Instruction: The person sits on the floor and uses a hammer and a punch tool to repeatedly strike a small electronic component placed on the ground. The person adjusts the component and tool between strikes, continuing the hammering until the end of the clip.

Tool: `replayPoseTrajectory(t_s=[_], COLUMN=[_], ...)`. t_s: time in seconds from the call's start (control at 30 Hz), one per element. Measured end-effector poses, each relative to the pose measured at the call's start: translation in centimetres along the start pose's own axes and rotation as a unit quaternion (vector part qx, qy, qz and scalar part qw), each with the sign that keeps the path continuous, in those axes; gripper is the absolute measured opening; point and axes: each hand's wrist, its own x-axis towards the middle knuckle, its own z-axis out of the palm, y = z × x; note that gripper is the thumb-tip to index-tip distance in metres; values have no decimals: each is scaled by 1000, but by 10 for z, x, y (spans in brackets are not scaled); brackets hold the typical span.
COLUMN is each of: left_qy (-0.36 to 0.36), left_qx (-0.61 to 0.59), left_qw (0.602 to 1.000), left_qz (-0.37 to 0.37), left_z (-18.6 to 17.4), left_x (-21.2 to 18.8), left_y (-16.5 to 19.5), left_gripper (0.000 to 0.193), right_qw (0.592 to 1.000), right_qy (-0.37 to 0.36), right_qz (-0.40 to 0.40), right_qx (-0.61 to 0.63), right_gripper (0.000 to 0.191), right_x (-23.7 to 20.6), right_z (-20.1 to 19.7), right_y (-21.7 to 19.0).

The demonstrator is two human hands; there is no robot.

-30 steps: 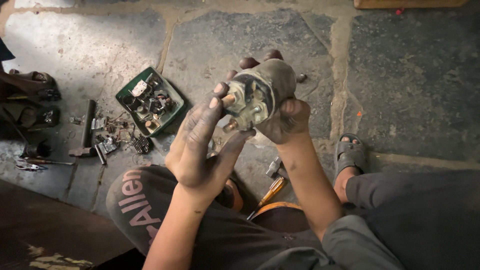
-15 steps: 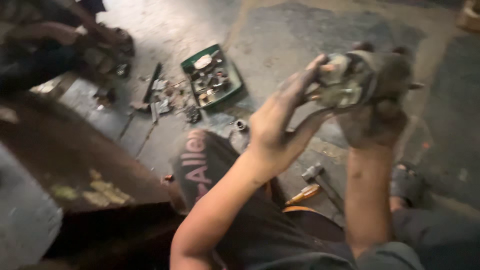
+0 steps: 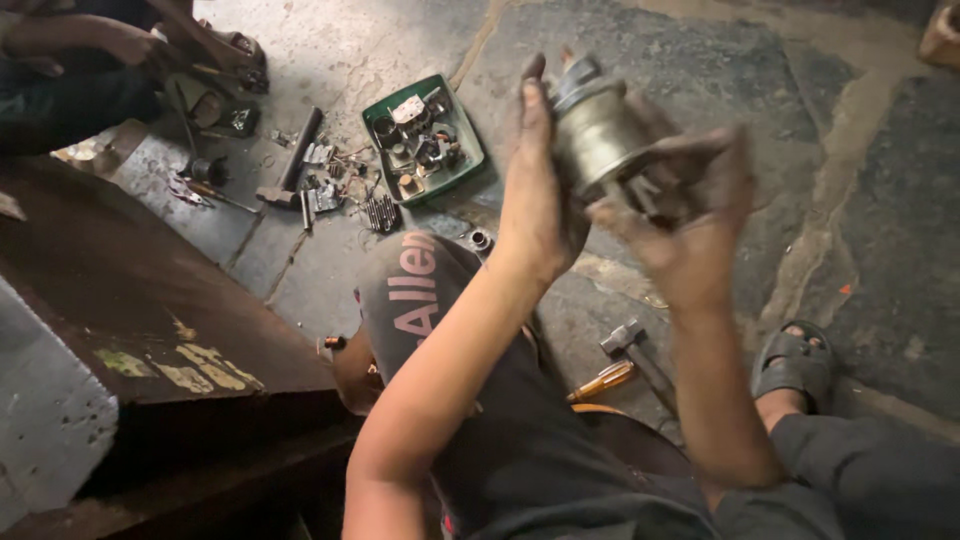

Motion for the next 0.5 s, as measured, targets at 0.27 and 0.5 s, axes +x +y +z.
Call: replayPoseTrajectory(t_s=[0.27,0.5], left_qy=[-33,-12], left_qx=[-99,40], left_qw=[993,999], left_qz=[-51,-10], left_z=[-23,-23], left_x=[19,10], left_y=[-6,-15], left_gripper=[65,69], right_qw=[977,976], right_qy=[-158,-166], right_qz=[87,144], right_qx=[-111,0], right_gripper=[68,98], right_x=[17,27], right_z=[2,-28], right_y=[-39,-26])
